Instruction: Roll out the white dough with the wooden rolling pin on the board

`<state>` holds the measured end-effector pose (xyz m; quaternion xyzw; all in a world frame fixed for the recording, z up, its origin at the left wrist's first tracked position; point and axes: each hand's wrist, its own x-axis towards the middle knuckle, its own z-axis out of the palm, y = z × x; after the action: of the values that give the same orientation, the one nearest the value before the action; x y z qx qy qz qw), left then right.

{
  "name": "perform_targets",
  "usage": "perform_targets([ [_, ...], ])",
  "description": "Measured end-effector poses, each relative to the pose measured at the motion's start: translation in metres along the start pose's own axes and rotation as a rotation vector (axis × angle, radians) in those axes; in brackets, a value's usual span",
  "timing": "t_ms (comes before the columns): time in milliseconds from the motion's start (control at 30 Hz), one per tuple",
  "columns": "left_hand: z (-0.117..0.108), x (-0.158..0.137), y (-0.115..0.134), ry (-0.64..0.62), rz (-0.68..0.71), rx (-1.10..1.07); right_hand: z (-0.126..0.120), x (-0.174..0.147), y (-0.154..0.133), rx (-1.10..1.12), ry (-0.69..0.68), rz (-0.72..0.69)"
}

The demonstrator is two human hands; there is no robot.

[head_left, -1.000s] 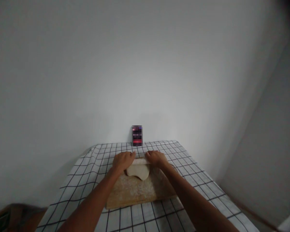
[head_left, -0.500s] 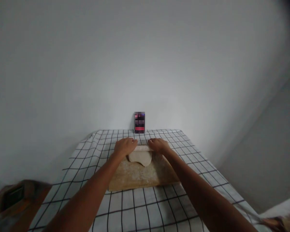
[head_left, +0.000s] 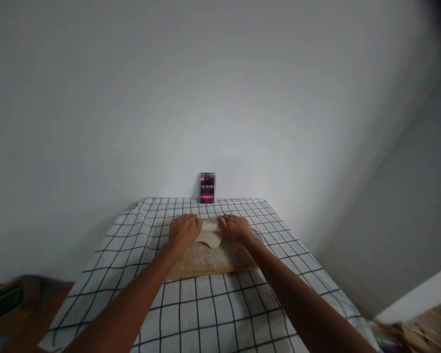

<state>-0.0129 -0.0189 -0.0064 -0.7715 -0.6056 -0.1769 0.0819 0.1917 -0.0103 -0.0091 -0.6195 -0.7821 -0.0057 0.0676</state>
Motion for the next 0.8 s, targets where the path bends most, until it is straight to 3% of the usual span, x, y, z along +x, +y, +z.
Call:
perform_targets([
  [267, -0.007, -0.040, 0.005, 0.142, 0.117, -0.018, -0.003, -0.047, -0.007, 0.088, 0.109, -0.037],
  [400, -0.008, -0.051, 0.002, 0.146, 0.155, -0.028, -0.001, -0.061, -0.009, 0.101, 0.134, -0.051],
  [667, -0.008, -0.030, 0.000, 0.039, 0.063, -0.011, 0.004, -0.039, -0.003, 0.095, 0.162, -0.097],
  [800, -0.005, -0.006, -0.001, -0.065, -0.003, -0.005, 0.006, -0.011, 0.001, 0.037, 0.112, -0.017],
])
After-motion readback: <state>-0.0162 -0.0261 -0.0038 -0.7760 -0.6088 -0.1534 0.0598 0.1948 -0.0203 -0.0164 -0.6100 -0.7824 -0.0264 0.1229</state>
